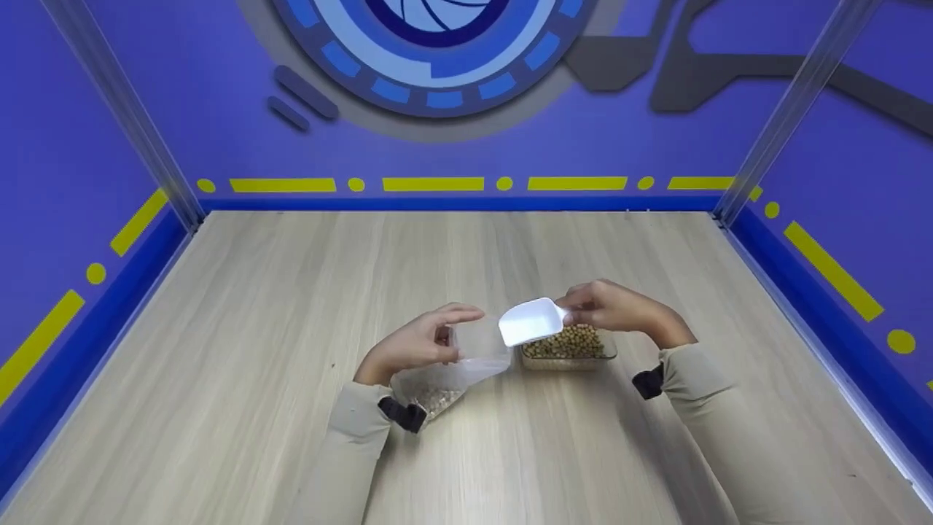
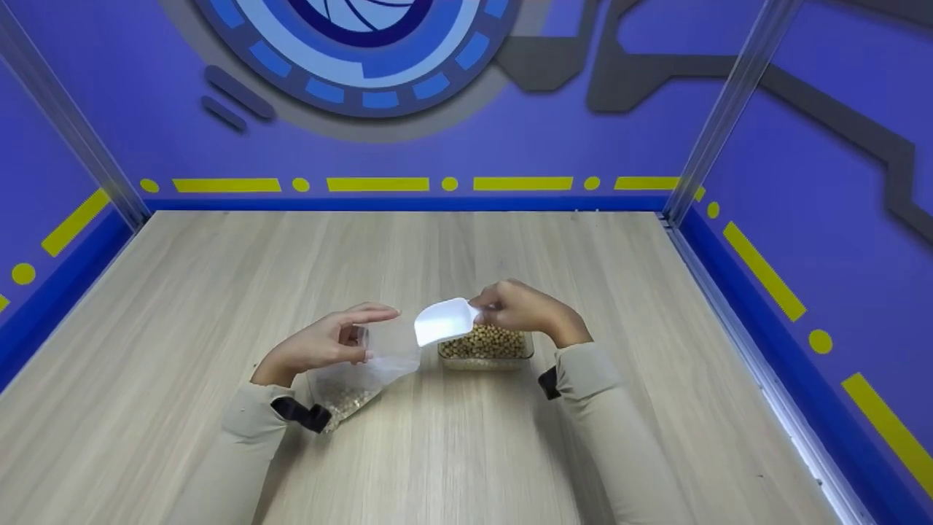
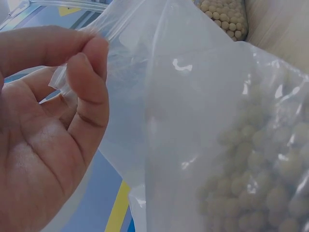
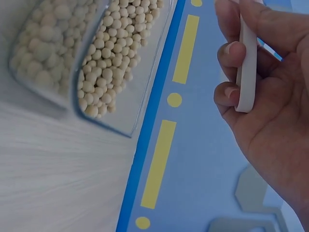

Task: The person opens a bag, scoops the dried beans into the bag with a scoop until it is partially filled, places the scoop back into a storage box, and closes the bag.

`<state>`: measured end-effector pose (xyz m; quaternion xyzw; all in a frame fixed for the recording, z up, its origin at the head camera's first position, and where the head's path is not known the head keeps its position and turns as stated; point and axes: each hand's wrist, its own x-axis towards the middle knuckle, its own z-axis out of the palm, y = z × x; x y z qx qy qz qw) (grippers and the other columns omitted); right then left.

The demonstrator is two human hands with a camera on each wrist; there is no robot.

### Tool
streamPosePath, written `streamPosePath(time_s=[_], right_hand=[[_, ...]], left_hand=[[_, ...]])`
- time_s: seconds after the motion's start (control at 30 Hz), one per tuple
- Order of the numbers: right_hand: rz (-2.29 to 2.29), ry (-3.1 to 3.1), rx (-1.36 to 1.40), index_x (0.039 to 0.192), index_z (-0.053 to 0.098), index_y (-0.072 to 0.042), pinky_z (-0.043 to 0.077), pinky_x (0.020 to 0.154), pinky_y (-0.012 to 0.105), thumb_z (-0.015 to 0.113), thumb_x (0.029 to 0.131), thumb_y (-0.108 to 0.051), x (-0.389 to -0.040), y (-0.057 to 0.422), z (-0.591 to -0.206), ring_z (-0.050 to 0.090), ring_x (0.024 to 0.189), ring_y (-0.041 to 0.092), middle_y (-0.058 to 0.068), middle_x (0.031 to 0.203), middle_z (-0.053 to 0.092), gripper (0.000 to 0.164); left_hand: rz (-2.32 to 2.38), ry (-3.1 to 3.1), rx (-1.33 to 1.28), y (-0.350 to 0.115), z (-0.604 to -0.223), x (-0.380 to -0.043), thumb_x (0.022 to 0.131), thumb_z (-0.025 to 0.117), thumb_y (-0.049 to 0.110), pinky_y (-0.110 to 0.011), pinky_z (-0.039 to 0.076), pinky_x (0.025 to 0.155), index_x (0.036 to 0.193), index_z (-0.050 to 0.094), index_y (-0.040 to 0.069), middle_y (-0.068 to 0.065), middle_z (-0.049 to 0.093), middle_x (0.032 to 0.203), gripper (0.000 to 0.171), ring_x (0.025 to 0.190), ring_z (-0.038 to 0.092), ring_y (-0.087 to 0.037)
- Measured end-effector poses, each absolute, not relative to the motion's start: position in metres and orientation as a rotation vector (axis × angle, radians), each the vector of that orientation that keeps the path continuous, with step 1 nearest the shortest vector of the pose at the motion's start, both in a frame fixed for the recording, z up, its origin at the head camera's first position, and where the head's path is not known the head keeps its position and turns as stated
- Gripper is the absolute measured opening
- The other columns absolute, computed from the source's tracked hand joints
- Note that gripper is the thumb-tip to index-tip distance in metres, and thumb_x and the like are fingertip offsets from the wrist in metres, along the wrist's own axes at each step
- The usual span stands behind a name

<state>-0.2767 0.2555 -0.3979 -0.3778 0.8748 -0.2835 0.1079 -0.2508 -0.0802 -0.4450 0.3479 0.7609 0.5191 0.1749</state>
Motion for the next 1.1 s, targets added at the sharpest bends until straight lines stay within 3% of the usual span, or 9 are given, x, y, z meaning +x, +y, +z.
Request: streamPosePath(time_s=[0.37, 0.63, 0.8, 1.1], right_hand=[[-0.865, 2.634, -1.040, 0.104, 0.074, -0.003, 0.046, 0.066, 0.022, 0.065, 0.090, -0.009, -0.279, 0.277, -0.401, 0.055, 0.077, 0.010, 0.011, 0.095, 0.072, 0.018], [-0.871, 2.663, -0.946, 0.111, 0.071, 0.000, 0.052, 0.073, 0.025, 0.065, 0.090, -0.010, -0.280, 0.287, -0.403, 0.066, 0.093, 0.023, 0.017, 0.107, 0.071, 0.024], [-0.852, 2.693, -0.865, 0.112, 0.070, 0.002, 0.052, 0.073, 0.025, 0.065, 0.090, -0.008, -0.278, 0.294, -0.402, 0.066, 0.095, 0.023, 0.018, 0.108, 0.071, 0.025], [-0.783, 2.743, -0.758, 0.114, 0.067, 0.007, 0.055, 0.078, 0.041, 0.065, 0.089, -0.007, -0.276, 0.308, -0.400, 0.067, 0.096, 0.030, 0.021, 0.108, 0.070, 0.029]], left_hand=[[1.464, 2.169, 0.992, -0.080, -0.443, -0.250, 0.082, 0.058, -0.006, -0.018, 0.041, 0.059, 0.144, 0.042, 0.003, -0.013, 0.038, 0.149, 0.065, 0.067, 0.042, -0.009], [1.485, 2.131, 0.972, -0.081, -0.443, -0.250, 0.082, 0.057, -0.006, -0.019, 0.041, 0.057, 0.145, 0.040, 0.003, -0.012, 0.036, 0.151, 0.066, 0.062, 0.042, -0.007], [1.470, 2.157, 0.999, -0.080, -0.444, -0.250, 0.082, 0.058, -0.006, -0.019, 0.041, 0.059, 0.145, 0.041, 0.002, -0.013, 0.037, 0.150, 0.065, 0.065, 0.043, -0.009], [1.444, 2.192, 1.022, -0.079, -0.445, -0.251, 0.082, 0.059, -0.006, -0.019, 0.041, 0.062, 0.144, 0.043, 0.003, -0.012, 0.040, 0.148, 0.064, 0.071, 0.043, -0.012]])
